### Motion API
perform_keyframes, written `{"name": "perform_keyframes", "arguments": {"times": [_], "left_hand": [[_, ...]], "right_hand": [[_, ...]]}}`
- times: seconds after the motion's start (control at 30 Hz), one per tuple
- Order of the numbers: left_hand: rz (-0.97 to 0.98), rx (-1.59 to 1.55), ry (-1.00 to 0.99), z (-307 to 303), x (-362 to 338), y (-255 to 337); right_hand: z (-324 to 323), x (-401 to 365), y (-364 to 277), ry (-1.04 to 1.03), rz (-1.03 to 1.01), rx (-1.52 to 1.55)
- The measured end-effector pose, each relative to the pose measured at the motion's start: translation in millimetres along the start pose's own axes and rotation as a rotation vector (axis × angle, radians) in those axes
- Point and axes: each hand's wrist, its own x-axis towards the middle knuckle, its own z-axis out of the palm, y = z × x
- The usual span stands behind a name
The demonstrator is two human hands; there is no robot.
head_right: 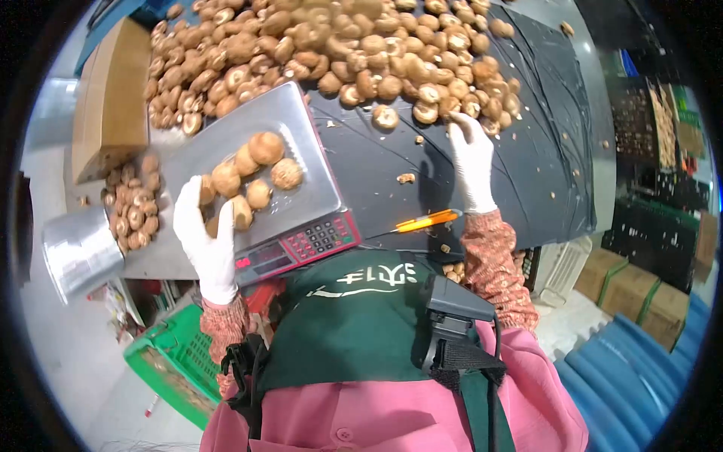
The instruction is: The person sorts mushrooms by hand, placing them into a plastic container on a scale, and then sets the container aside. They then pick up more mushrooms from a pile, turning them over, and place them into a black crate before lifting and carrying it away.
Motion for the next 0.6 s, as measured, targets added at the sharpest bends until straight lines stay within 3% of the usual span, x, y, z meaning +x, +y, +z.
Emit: {"name": "perform_keyframes", "arguments": {"times": [0.1, 0.13, 0.23, 0.4, 0.47, 0.57, 0.6], "left_hand": [[0.117, 0.248, -0.094, 16.2, 23.7, 4.3], [0.132, 0.247, -0.137, 22.1, 27.6, -1.0], [0.125, 0.250, -0.246, 26.1, 27.4, -10.6], [0.135, 0.303, -0.229, 29.4, 26.7, -2.0], [0.102, 0.288, -0.256, 29.7, 25.9, -1.9], [0.092, 0.287, -0.284, 28.0, 28.4, 0.7], [0.089, 0.297, -0.294, 27.5, 29.0, 1.9]], "right_hand": [[10.7, 2.5, 14.1, -0.037, -0.073, -0.063], [14.4, 2.2, 9.0, -0.038, -0.003, -0.049], [25.1, 12.4, 12.1, -0.008, -0.071, -0.075], [33.2, 35.3, 3.3, 0.023, -0.147, -0.075], [36.9, 51.6, 12.3, 0.062, -0.234, -0.259], [45.5, 78.8, -5.8, 0.163, -0.592, -0.531], [50.0, 87.0, -1.7, 0.101, -0.609, -0.577]]}}
